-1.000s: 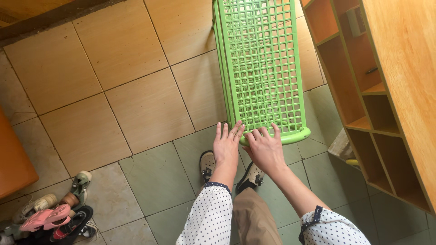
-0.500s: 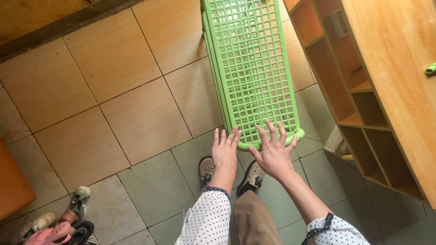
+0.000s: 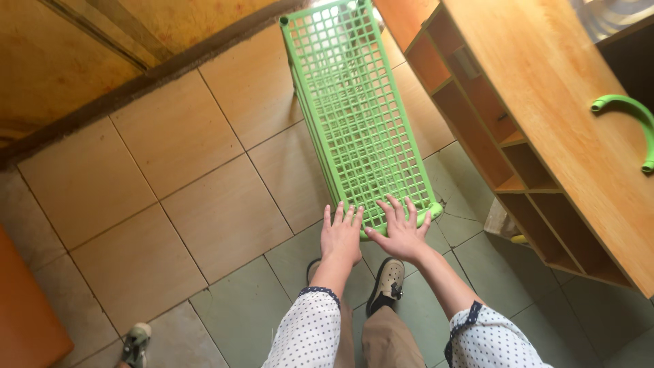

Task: The person assembles a green plastic storage shelf by hand. They place the grid base on the floor, then attach two curved green plastic supports to the base, aligning and pressing them into place.

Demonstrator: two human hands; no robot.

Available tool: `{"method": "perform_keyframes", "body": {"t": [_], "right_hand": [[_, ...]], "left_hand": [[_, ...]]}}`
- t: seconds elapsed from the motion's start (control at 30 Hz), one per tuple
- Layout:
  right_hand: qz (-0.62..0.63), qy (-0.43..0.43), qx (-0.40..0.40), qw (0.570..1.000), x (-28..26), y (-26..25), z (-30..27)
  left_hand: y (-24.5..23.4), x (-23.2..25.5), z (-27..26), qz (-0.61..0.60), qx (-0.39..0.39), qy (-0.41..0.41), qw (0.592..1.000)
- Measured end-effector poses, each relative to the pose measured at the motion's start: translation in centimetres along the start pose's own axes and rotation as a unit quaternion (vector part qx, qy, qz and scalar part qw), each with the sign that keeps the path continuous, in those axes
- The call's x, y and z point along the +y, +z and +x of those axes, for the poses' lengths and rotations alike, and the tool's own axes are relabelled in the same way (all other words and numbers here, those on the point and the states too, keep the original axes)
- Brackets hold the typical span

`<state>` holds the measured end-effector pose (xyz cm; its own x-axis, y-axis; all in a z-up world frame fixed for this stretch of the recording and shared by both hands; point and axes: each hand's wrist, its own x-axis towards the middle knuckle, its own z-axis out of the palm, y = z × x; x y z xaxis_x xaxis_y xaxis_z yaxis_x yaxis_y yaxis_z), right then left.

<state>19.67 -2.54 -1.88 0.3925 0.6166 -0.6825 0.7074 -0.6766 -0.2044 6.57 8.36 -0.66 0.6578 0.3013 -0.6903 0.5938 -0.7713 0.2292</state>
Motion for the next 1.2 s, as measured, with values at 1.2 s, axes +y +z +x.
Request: {"method": "perform_keyframes", "body": {"t": [1.2], "right_hand": [[0.141,0.066,0.473,0.867,12.6,-40.1,-22.1]], "left_hand": [[-42.7,17.6,-13.9,0.056,0.362,0.23,0.902]]}}
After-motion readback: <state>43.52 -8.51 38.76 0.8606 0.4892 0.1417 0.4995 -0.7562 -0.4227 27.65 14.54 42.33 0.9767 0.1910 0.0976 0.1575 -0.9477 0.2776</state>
